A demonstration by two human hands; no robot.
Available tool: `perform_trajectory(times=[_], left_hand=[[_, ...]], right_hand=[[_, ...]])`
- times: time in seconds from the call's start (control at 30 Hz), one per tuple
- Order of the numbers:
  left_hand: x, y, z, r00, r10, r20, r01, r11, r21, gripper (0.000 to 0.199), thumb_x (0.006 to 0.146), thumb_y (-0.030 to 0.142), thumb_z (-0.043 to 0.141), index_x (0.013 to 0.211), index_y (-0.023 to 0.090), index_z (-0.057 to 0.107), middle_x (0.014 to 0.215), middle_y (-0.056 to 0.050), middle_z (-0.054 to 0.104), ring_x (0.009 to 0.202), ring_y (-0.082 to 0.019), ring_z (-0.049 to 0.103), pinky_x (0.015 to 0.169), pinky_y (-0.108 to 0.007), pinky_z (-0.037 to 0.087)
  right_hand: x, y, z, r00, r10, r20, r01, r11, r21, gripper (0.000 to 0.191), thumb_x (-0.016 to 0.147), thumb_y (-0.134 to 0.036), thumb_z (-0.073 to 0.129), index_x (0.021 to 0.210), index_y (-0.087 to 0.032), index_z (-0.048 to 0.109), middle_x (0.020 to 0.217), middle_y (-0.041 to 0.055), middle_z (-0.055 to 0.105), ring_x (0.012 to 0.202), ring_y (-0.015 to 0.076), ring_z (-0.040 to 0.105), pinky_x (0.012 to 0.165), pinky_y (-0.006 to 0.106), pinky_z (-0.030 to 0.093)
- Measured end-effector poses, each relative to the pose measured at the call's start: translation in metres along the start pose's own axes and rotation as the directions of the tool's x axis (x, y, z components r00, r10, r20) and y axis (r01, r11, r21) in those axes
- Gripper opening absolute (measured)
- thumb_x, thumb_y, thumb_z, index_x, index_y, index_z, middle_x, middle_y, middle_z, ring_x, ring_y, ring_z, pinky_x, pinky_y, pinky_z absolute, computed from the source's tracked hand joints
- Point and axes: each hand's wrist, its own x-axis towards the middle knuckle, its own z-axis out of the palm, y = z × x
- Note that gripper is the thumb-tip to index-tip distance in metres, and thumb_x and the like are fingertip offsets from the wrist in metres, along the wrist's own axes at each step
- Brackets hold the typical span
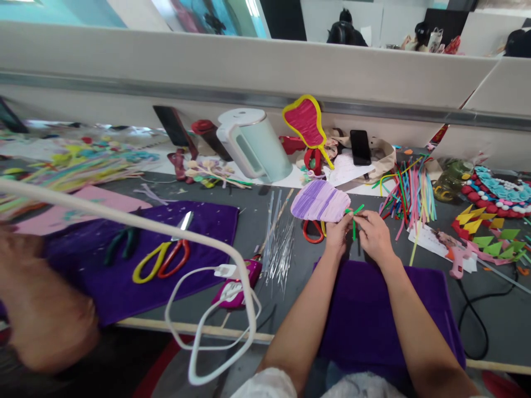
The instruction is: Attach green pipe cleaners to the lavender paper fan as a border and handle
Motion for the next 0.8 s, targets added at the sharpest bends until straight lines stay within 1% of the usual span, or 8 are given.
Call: perform_trajectory(times=[0.07, 0.13, 0.3, 0.4, 0.5, 0.6, 0.7, 0.8], left_hand=[[0.000, 0.001, 0.000, 1.000, -0.016, -0.002, 0.016, 1.000, 0.005, 0.034, 0.053, 0.026, 0.085, 0.081, 0.015, 0.069, 0.069, 0.000, 0.066, 0.060, -0.010, 0.060, 0.057, -0.021, 0.045], [-0.002, 0.003, 0.001, 0.999, -0.044, 0.006, 0.044, 0.999, 0.024, 0.037, 0.052, 0.026, 0.086, 0.083, 0.015, 0.069, 0.072, -0.001, 0.068, 0.063, -0.011, 0.062, 0.059, -0.022, 0.046], [-0.003, 0.004, 0.000, 0.994, -0.083, 0.065, 0.080, 0.996, 0.050, 0.040, 0.050, 0.025, 0.088, 0.085, 0.015, 0.070, 0.075, -0.002, 0.069, 0.067, -0.014, 0.064, 0.062, -0.025, 0.049], [-0.003, 0.002, 0.000, 0.995, -0.070, 0.074, 0.064, 0.995, 0.079, 0.040, 0.050, 0.024, 0.087, 0.086, 0.015, 0.070, 0.077, -0.004, 0.069, 0.069, -0.016, 0.065, 0.063, -0.027, 0.051], [-0.003, -0.001, 0.001, 0.995, -0.027, 0.093, 0.015, 0.992, 0.129, 0.039, 0.051, 0.024, 0.086, 0.086, 0.015, 0.070, 0.076, -0.002, 0.068, 0.066, -0.014, 0.062, 0.062, -0.027, 0.051], [-0.005, -0.002, 0.003, 0.989, -0.008, 0.148, -0.023, 0.977, 0.210, 0.035, 0.054, 0.025, 0.083, 0.085, 0.014, 0.069, 0.071, -0.001, 0.066, 0.060, -0.012, 0.058, 0.058, -0.025, 0.048], [-0.008, 0.000, 0.006, 0.978, -0.029, 0.205, -0.027, 0.964, 0.265, 0.033, 0.056, 0.025, 0.081, 0.085, 0.014, 0.069, 0.066, 0.000, 0.063, 0.054, -0.010, 0.053, 0.052, -0.023, 0.043], [-0.011, 0.003, 0.009, 0.972, -0.050, 0.231, -0.018, 0.959, 0.283, 0.031, 0.056, 0.023, 0.080, 0.083, 0.014, 0.070, 0.063, 0.001, 0.061, 0.050, -0.009, 0.049, 0.050, -0.023, 0.039]], right_hand=[[0.000, 0.002, -0.001, 1.000, 0.001, 0.011, -0.002, 1.000, 0.030, 0.044, 0.080, -0.004, 0.045, 0.115, -0.019, 0.067, 0.114, 0.0128, 0.063, 0.110, 0.0257, 0.057, 0.095, 0.043, 0.049], [0.000, 0.004, -0.001, 0.999, 0.031, -0.012, -0.030, 0.996, 0.084, 0.041, 0.081, -0.006, 0.046, 0.111, -0.020, 0.069, 0.113, 0.0118, 0.064, 0.109, 0.0243, 0.059, 0.094, 0.042, 0.050], [0.003, 0.003, -0.004, 0.986, 0.155, -0.064, -0.137, 0.962, 0.235, 0.022, 0.085, -0.016, 0.052, 0.094, -0.021, 0.071, 0.105, 0.0099, 0.066, 0.103, 0.0211, 0.062, 0.090, 0.037, 0.052], [0.003, 0.003, -0.004, 0.946, 0.316, -0.072, -0.276, 0.904, 0.327, 0.014, 0.087, -0.028, 0.056, 0.085, -0.021, 0.068, 0.092, 0.0068, 0.068, 0.090, 0.0195, 0.065, 0.083, 0.034, 0.053], [0.003, 0.005, -0.003, 0.894, 0.444, -0.060, -0.386, 0.831, 0.400, 0.018, 0.086, -0.037, 0.059, 0.088, -0.020, 0.065, 0.082, 0.0037, 0.068, 0.078, 0.0182, 0.064, 0.074, 0.031, 0.052], [0.002, 0.005, -0.004, 0.879, 0.473, -0.064, -0.408, 0.814, 0.413, 0.022, 0.085, -0.040, 0.058, 0.090, -0.020, 0.066, 0.085, 0.0042, 0.069, 0.076, 0.0182, 0.064, 0.072, 0.030, 0.051], [0.002, 0.005, -0.005, 0.864, 0.497, -0.075, -0.425, 0.802, 0.420, 0.022, 0.086, -0.040, 0.056, 0.082, -0.020, 0.066, 0.082, 0.0035, 0.070, 0.074, 0.0182, 0.063, 0.070, 0.029, 0.049], [0.003, 0.007, -0.006, 0.822, 0.566, -0.067, -0.492, 0.764, 0.417, 0.023, 0.085, -0.040, 0.054, 0.077, -0.021, 0.063, 0.072, 0.0014, 0.067, 0.067, 0.0176, 0.060, 0.065, 0.029, 0.046]])
